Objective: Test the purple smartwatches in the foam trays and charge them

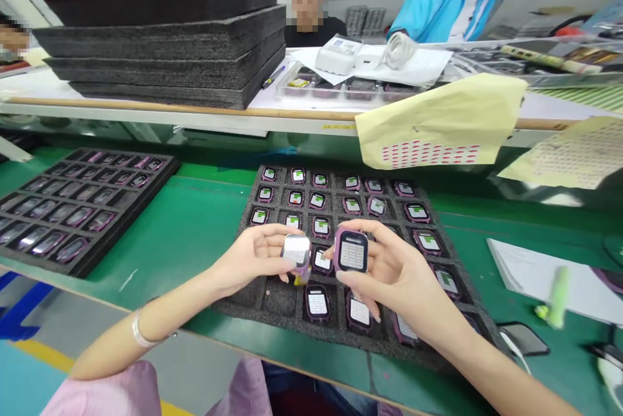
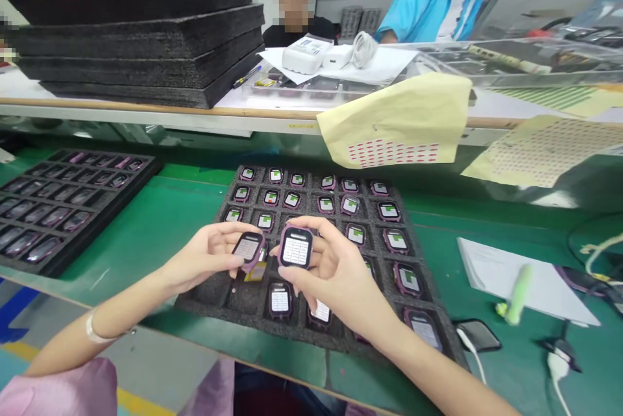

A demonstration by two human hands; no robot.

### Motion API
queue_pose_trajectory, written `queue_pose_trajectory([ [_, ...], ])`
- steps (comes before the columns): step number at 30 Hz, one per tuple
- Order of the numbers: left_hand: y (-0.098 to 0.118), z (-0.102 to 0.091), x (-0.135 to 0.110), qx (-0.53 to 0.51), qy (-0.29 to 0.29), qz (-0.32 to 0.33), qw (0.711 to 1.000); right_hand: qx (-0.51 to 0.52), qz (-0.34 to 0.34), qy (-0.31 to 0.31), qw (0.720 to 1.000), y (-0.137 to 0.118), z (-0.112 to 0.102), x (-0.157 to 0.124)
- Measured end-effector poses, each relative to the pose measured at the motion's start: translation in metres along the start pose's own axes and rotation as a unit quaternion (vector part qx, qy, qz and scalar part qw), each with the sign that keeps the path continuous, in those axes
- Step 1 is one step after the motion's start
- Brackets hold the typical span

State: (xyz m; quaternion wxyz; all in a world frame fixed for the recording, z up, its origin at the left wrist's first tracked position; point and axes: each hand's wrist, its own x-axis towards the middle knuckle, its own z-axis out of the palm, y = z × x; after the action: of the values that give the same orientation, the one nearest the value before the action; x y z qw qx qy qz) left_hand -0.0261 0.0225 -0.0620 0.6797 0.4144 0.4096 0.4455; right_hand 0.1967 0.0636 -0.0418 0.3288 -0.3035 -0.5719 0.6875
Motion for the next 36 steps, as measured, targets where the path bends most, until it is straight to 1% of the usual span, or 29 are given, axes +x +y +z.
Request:
queue_pose_trajectory([
  [2,0.002,0.01,0.012,-0.085,-0.022,-0.013,0.996,0.005,-0.019,0.014,1.0,-0.004,-0.003,-0.002],
  [4,0.003,0.018,0.021,-0.137,-0.046,-0.033,0.989,0.008,-0.039,0.03,0.999,-0.009,-0.005,-0.004],
  [8,0.003,0.029,0.032,-0.172,-0.07,-0.055,0.981,0.003,-0.068,0.064,0.996,-0.017,-0.009,-0.006],
  [10,0.003,0.033,0.035,-0.182,-0.058,-0.046,0.981,-0.003,-0.076,0.058,0.995,-0.019,-0.012,-0.007],
  [14,0.003,0.039,0.043,-0.171,-0.008,-0.013,0.985,0.007,-0.083,0.016,0.996,-0.019,-0.016,-0.008],
  [16,0.002,0.04,0.047,-0.165,-0.01,-0.016,0.986,0.008,-0.092,0.024,0.995,-0.018,-0.015,-0.009],
  [18,0.001,0.038,0.049,-0.16,-0.026,-0.031,0.986,-0.005,-0.105,0.051,0.993,-0.017,-0.013,-0.01],
  [21,0.0,0.033,0.049,-0.171,-0.056,-0.078,0.981,-0.04,-0.114,0.097,0.988,-0.014,-0.01,-0.009],
  [25,-0.002,0.027,0.047,-0.207,-0.074,-0.127,0.967,-0.076,-0.107,0.143,0.981,-0.012,-0.011,-0.006],
  [27,-0.003,0.025,0.046,-0.206,-0.089,-0.134,0.965,-0.077,-0.105,0.144,0.981,-0.012,-0.012,-0.005],
  [32,-0.007,0.028,0.044,-0.193,-0.13,-0.133,0.963,-0.077,-0.107,0.122,0.984,-0.013,-0.011,-0.005],
  [36,-0.005,0.031,0.042,-0.221,-0.131,-0.114,0.96,-0.074,-0.108,0.117,0.985,-0.013,-0.012,-0.007],
])
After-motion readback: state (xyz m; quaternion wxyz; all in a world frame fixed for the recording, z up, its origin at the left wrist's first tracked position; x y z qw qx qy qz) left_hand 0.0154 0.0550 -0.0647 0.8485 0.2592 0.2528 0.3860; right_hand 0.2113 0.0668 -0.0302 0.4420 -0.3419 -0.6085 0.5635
